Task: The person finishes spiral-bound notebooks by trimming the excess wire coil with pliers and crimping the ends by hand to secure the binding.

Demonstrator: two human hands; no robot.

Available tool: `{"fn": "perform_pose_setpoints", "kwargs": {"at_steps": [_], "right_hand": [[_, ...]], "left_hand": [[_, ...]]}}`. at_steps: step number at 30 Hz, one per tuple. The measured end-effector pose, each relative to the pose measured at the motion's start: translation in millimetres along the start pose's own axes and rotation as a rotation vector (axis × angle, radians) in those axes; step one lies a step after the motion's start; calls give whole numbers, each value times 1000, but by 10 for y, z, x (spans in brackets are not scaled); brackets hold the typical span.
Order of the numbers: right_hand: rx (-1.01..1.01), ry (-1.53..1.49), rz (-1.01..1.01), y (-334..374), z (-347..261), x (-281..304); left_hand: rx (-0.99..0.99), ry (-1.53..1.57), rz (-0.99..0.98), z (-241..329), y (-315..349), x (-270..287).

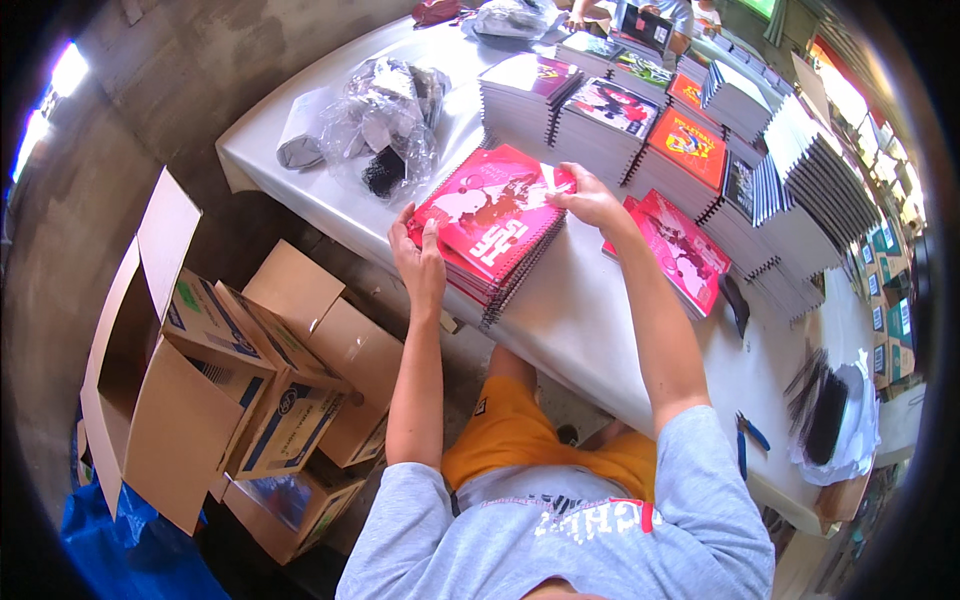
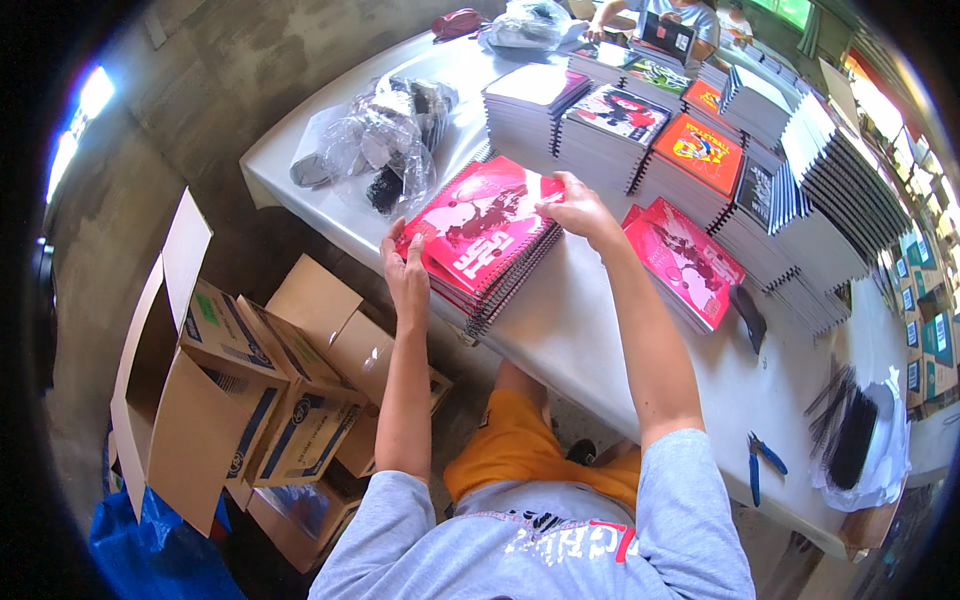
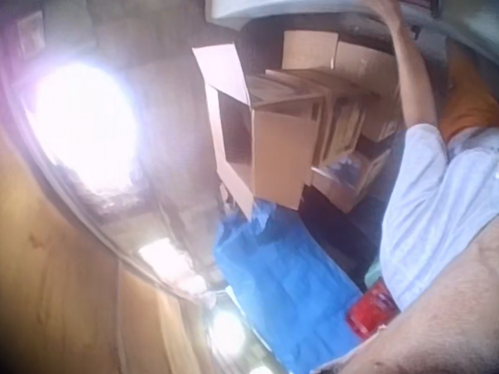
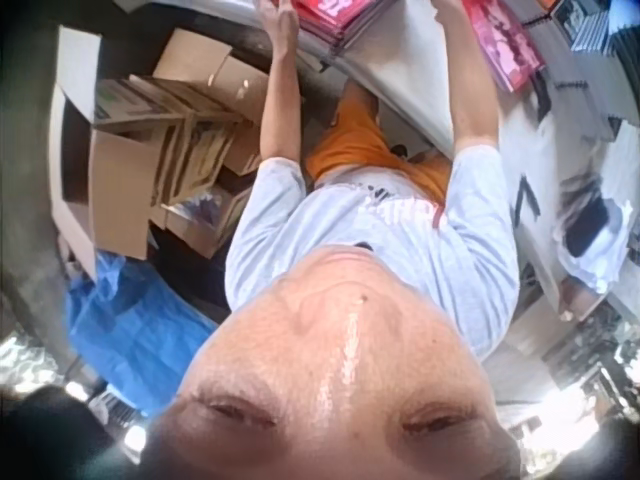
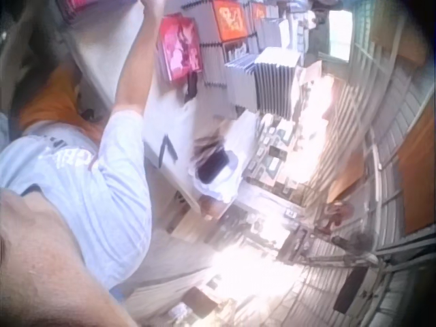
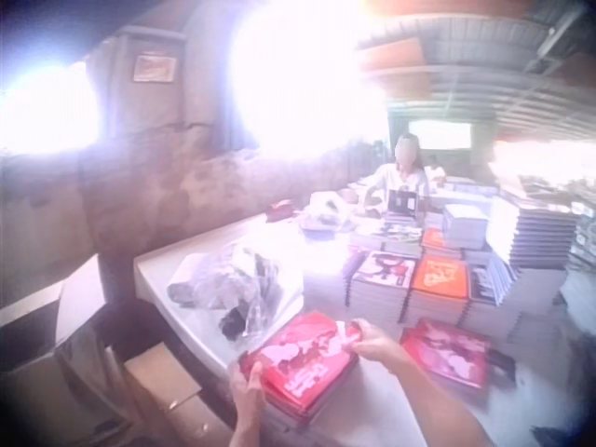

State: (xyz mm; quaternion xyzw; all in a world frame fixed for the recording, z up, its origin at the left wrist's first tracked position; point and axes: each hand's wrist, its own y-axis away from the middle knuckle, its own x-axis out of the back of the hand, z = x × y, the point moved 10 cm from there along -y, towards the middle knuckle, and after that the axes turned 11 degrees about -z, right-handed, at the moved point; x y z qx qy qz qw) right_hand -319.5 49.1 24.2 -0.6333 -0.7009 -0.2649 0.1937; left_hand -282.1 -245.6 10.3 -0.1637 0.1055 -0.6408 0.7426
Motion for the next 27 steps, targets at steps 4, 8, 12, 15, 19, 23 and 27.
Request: {"fn": "perform_pose_setpoints", "kwargs": {"at_steps": [4, 8, 12, 15, 19, 23, 27], "right_hand": [[29, 194, -117, -49, -167, -42], [-82, 459, -184, -34, -77, -1], [-208, 415, 5, 290, -31, 252], [-340, 523, 371, 913, 491, 1078], [-715, 602, 538, 1806, 1653, 1753], [-785, 253, 302, 1811, 2449, 1870], [-669, 302, 161, 1681, 2331, 1963]], "left_hand": [[16, 294, 101, -138, -29, -30], [51, 371, 156, -114, 29, -194], [-5, 361, 222, -211, 30, 10], [0, 278, 279, -160, 61, 157], [-196, 144, 313, 772, 318, 37], [-521, 65, 243, 1550, 610, -323], [-850, -117, -24, 1996, 989, -829]]}}
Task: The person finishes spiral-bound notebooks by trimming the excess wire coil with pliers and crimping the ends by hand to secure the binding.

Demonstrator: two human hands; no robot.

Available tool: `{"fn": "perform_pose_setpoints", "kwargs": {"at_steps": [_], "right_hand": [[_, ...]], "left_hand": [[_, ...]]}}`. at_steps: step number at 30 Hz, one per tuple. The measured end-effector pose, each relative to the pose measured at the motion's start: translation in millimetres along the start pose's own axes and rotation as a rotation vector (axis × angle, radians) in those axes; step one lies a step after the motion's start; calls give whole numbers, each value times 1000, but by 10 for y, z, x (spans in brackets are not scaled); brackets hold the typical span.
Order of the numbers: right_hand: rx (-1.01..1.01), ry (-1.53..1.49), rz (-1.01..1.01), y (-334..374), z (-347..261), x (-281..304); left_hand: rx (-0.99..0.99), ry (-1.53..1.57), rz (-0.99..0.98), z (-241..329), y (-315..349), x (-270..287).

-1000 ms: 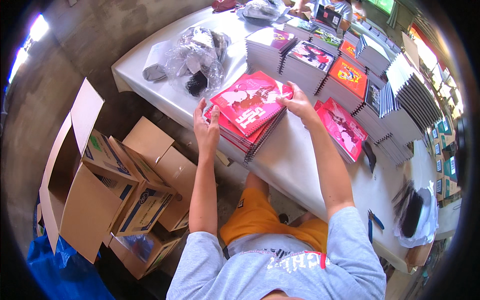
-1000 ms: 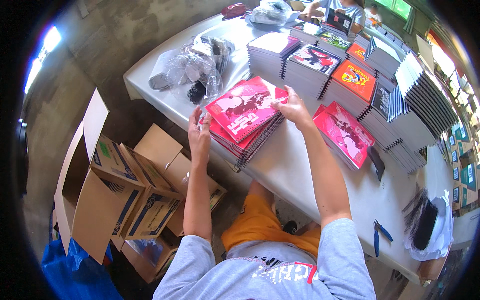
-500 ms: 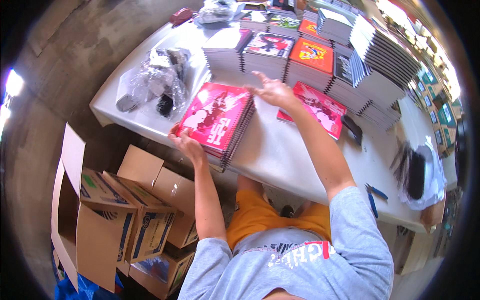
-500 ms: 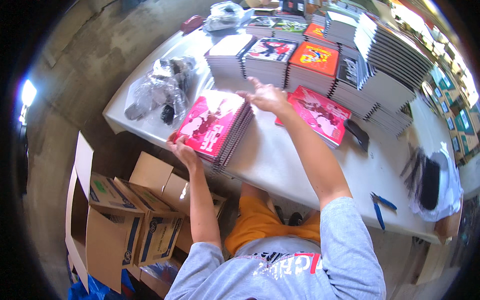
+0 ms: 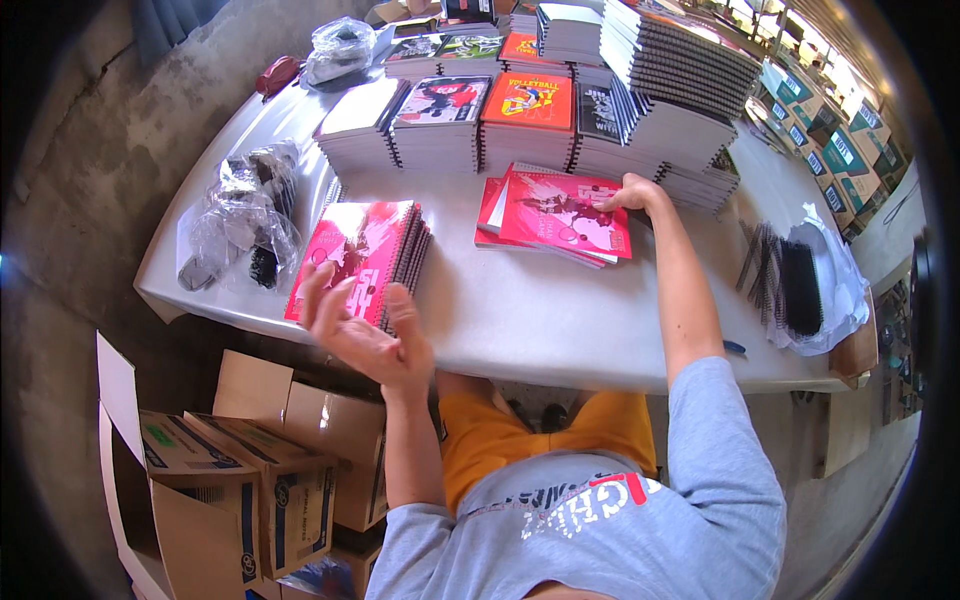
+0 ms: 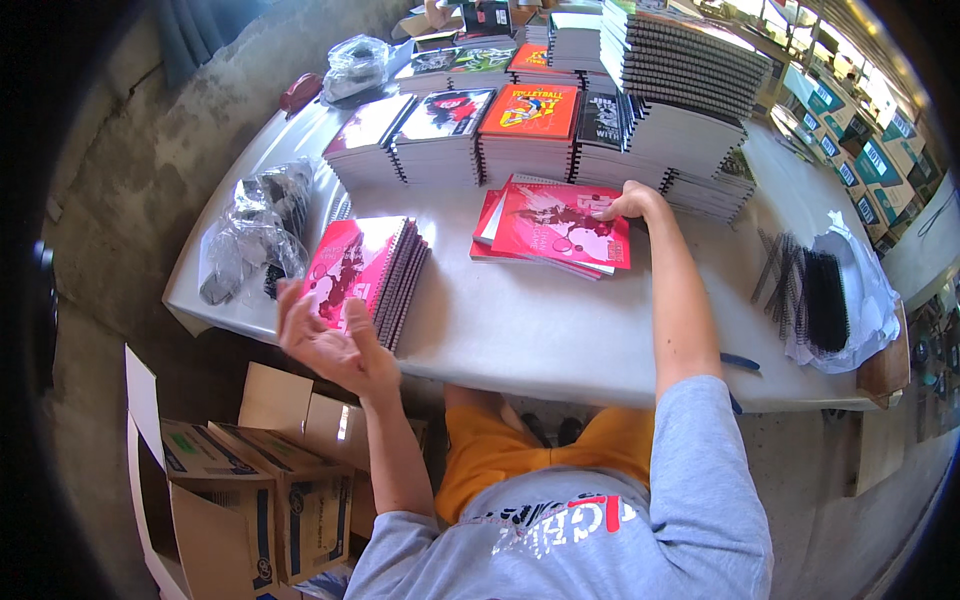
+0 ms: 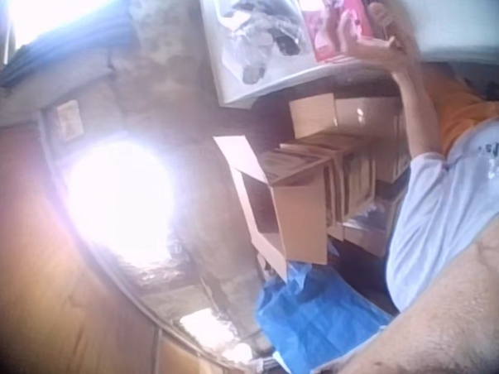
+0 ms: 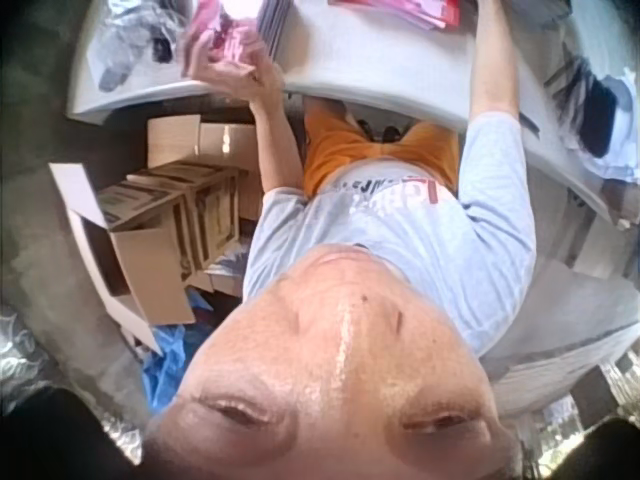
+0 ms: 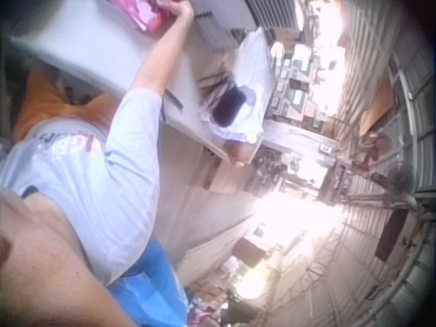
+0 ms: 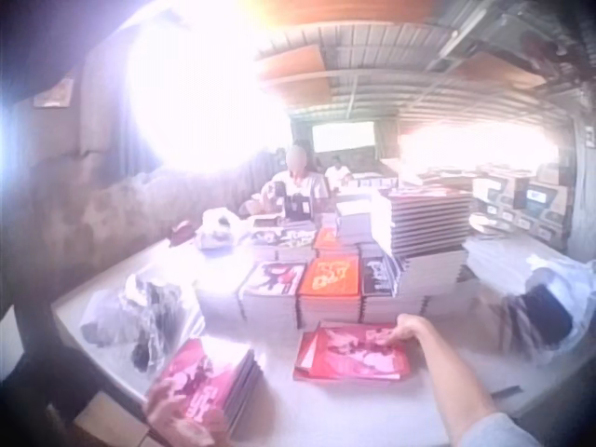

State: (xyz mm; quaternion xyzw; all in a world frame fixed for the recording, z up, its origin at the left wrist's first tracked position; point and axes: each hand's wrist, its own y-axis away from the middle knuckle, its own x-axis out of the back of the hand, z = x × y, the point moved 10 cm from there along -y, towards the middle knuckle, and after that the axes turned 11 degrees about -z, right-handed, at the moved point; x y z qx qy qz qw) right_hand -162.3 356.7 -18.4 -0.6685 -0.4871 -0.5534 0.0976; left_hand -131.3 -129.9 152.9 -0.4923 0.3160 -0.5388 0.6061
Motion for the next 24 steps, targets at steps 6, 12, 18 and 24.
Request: {"fn": "perform_pose_setpoints", "kwargs": {"at_steps": [6, 12, 18, 24], "right_hand": [[293, -113, 274, 404, -191, 521], [976, -688, 494, 1735, -898, 801], [1152, -965, 493, 2793, -608, 217], [727, -529, 392, 2496, 54, -923]], "left_hand": [[221, 184, -382, -110, 304, -676], [545, 334, -338, -503, 348, -1035], [517, 701, -476, -186, 576, -1364], [764, 863, -570, -20, 1443, -1599]]}}
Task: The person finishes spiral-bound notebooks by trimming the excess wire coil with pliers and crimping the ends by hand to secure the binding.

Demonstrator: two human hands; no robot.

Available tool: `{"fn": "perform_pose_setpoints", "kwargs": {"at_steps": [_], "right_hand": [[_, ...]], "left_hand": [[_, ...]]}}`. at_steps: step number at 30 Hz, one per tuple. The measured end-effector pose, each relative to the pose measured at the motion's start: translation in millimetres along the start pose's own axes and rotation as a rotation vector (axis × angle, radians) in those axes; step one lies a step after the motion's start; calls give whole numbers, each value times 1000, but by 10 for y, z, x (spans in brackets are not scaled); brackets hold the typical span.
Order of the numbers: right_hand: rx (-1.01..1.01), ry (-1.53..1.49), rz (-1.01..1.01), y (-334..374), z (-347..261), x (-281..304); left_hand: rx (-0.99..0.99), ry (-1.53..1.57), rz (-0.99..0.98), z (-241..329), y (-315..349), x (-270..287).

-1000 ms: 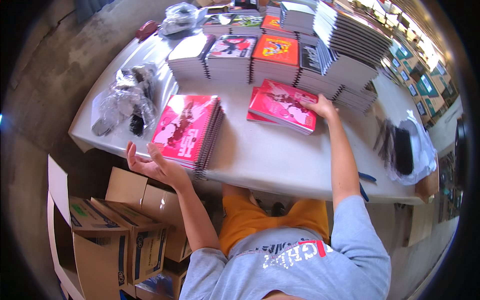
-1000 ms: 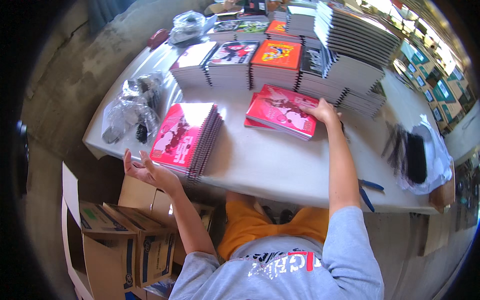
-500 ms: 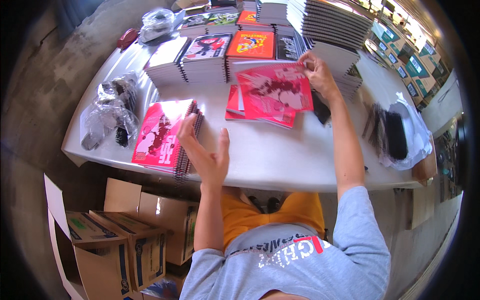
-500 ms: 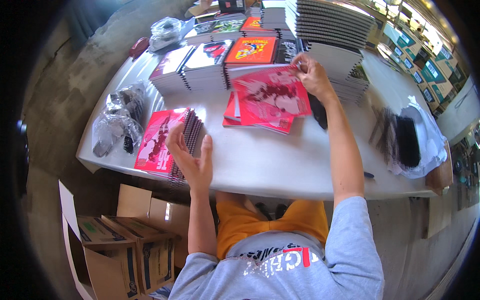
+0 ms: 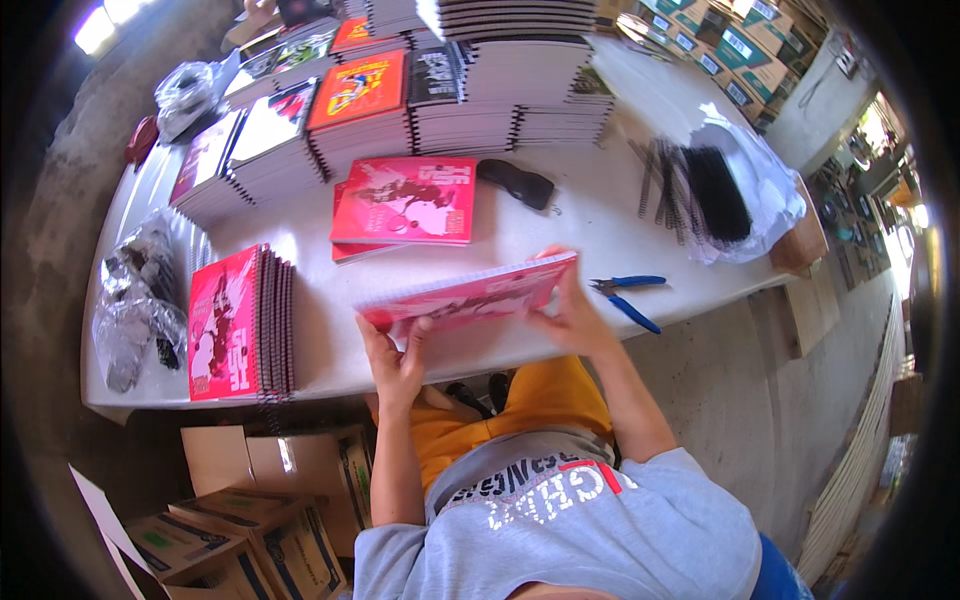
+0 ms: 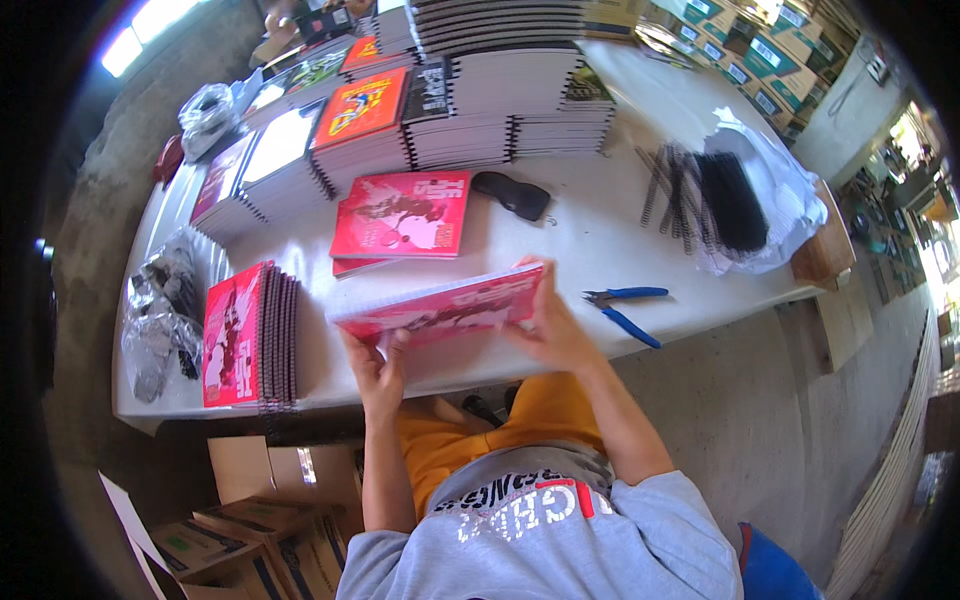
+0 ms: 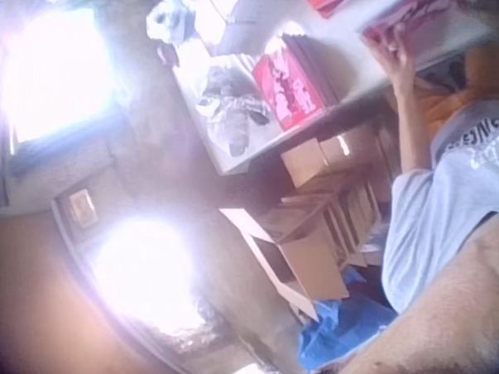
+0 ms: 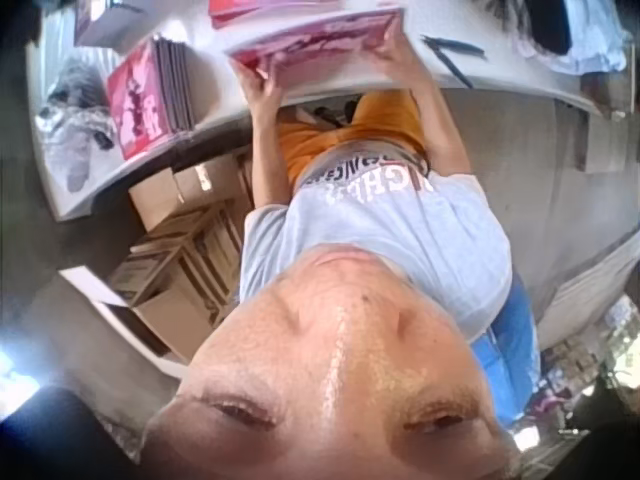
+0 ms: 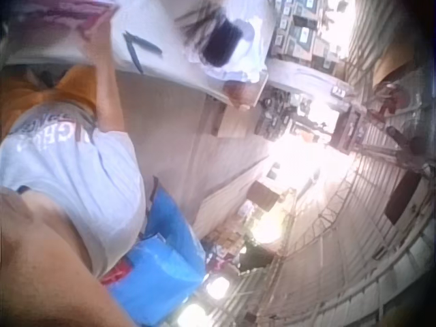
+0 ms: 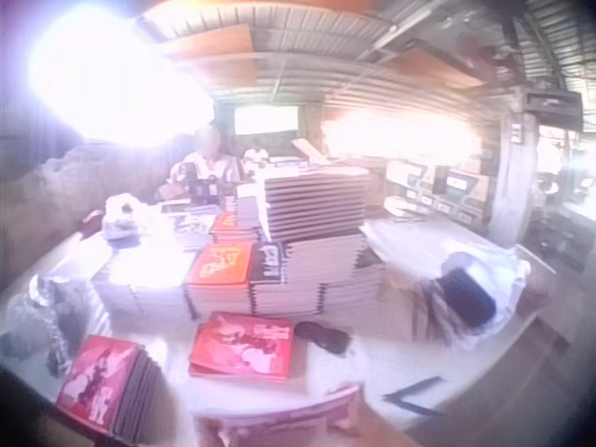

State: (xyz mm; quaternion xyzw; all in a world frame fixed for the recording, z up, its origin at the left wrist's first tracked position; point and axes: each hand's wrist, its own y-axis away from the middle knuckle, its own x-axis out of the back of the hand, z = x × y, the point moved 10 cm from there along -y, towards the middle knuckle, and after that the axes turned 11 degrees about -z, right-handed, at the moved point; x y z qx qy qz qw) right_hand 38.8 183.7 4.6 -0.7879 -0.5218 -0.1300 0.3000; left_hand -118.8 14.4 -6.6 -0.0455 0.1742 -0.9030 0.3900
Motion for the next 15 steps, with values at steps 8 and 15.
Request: {"fn": "perform_pose_setpoints", "kwargs": {"at_steps": [8, 15], "right_hand": [[-361, -314, 85, 216, 311, -139], [-304, 38, 47, 181, 242, -134]], "left_hand": [[-64, -371, -10, -152, 108, -1], [112, -733, 78, 146, 80, -112]]}}
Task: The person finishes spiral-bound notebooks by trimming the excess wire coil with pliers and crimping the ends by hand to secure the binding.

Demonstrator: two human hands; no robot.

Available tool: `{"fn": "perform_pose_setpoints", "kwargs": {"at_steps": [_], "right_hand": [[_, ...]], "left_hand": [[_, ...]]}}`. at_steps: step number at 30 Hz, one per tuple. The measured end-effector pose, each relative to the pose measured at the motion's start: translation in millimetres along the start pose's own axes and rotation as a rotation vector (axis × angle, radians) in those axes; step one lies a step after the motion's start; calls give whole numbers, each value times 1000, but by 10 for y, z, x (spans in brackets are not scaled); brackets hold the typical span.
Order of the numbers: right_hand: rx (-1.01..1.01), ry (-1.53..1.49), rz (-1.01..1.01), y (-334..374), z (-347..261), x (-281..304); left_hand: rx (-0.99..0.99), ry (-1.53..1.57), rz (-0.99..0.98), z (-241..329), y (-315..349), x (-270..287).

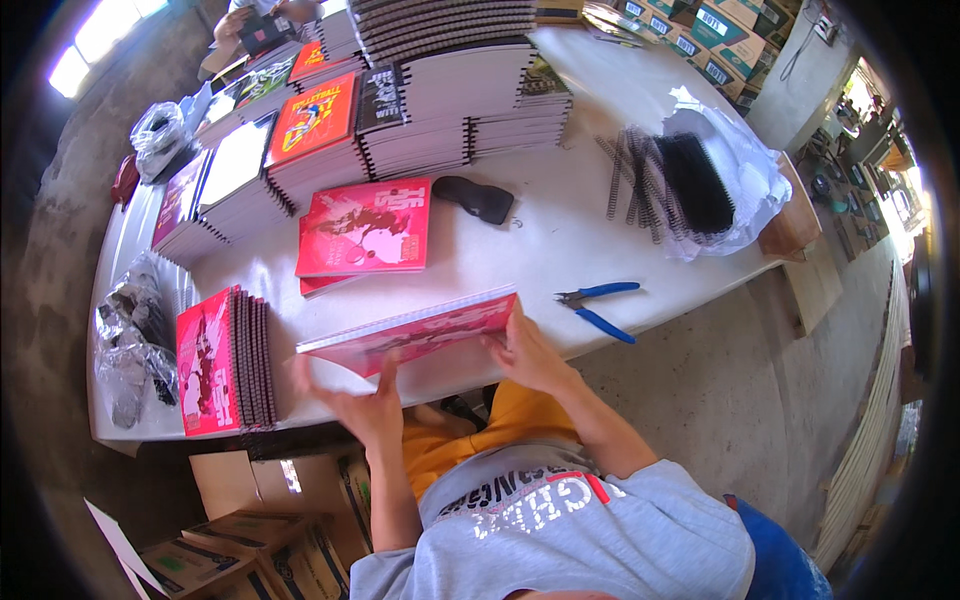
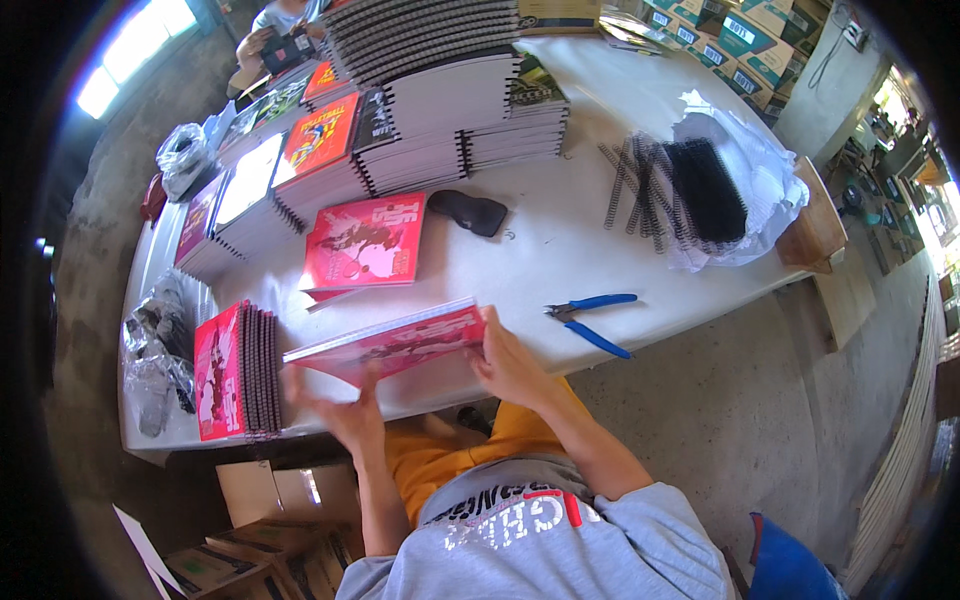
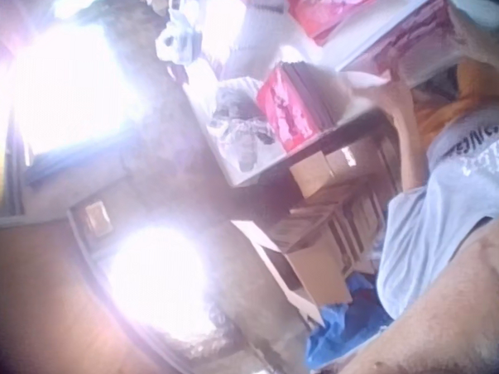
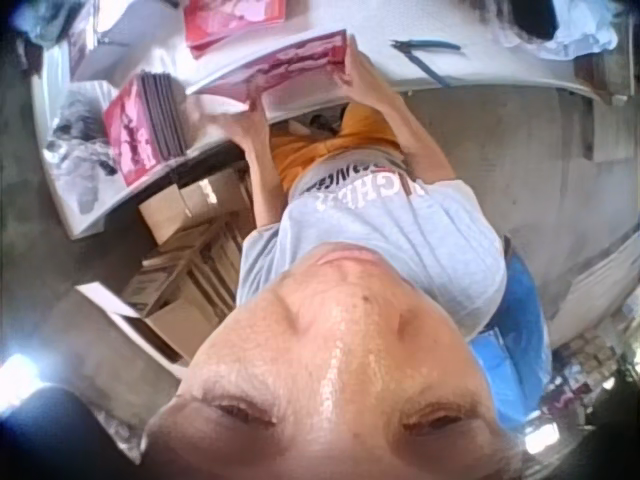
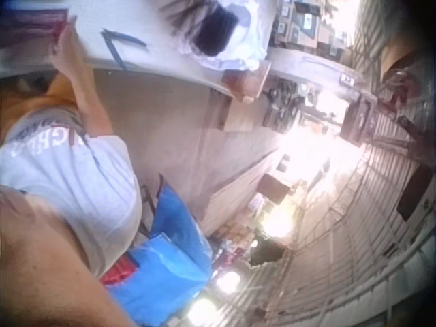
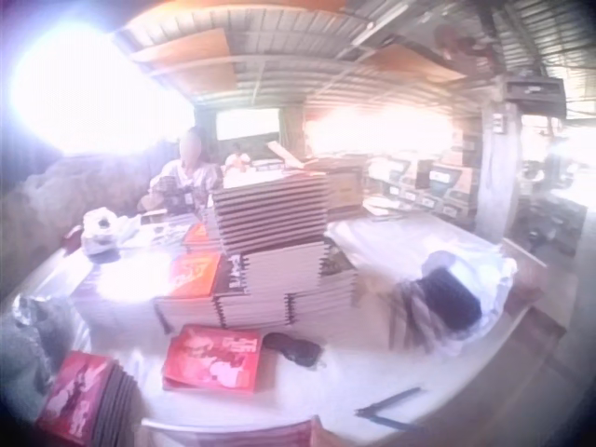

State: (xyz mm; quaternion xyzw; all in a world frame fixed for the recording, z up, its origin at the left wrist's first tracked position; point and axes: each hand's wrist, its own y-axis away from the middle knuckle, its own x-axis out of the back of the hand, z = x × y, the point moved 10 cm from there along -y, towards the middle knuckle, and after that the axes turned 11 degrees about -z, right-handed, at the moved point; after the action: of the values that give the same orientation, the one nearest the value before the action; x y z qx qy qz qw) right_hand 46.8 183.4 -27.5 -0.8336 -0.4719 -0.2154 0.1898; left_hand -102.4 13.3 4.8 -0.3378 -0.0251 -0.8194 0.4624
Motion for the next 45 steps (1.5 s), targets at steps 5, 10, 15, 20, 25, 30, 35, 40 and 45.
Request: {"fn": "perform_pose_setpoints", "kwargs": {"at_steps": [5, 10, 15, 20, 25, 30, 35, 40, 45], "right_hand": [[150, -131, -115, -8, 29, -83], [96, -110, -147, -535, 473, 1179], [-813, 742, 577, -598, 1601, 2926], [-744, 796, 136, -1034, 2002, 3030], [-554, 955, 4, -1221, 1284, 3135], [-564, 1045, -112, -1132, 869, 3042], [-374, 786, 78, -893, 220, 2915], [124, 272, -310, -496, -809, 1366], [246, 124, -323, -82, -1066, 824]], "left_hand": [[-455, -576, -12, 1413, 16, -302], [-544, -358, -2, 1373, -4, -224], [-608, -279, 74, 1403, 92, -95], [-638, -306, 50, 1326, 98, -147], [-694, -291, 73, 1327, 133, -135], [-671, -322, 118, 1396, 136, -129], [-731, -206, 121, 1375, 91, -72], [-680, -317, 64, 1220, 41, -51], [-622, -306, 164, 1236, 150, -33]]}}
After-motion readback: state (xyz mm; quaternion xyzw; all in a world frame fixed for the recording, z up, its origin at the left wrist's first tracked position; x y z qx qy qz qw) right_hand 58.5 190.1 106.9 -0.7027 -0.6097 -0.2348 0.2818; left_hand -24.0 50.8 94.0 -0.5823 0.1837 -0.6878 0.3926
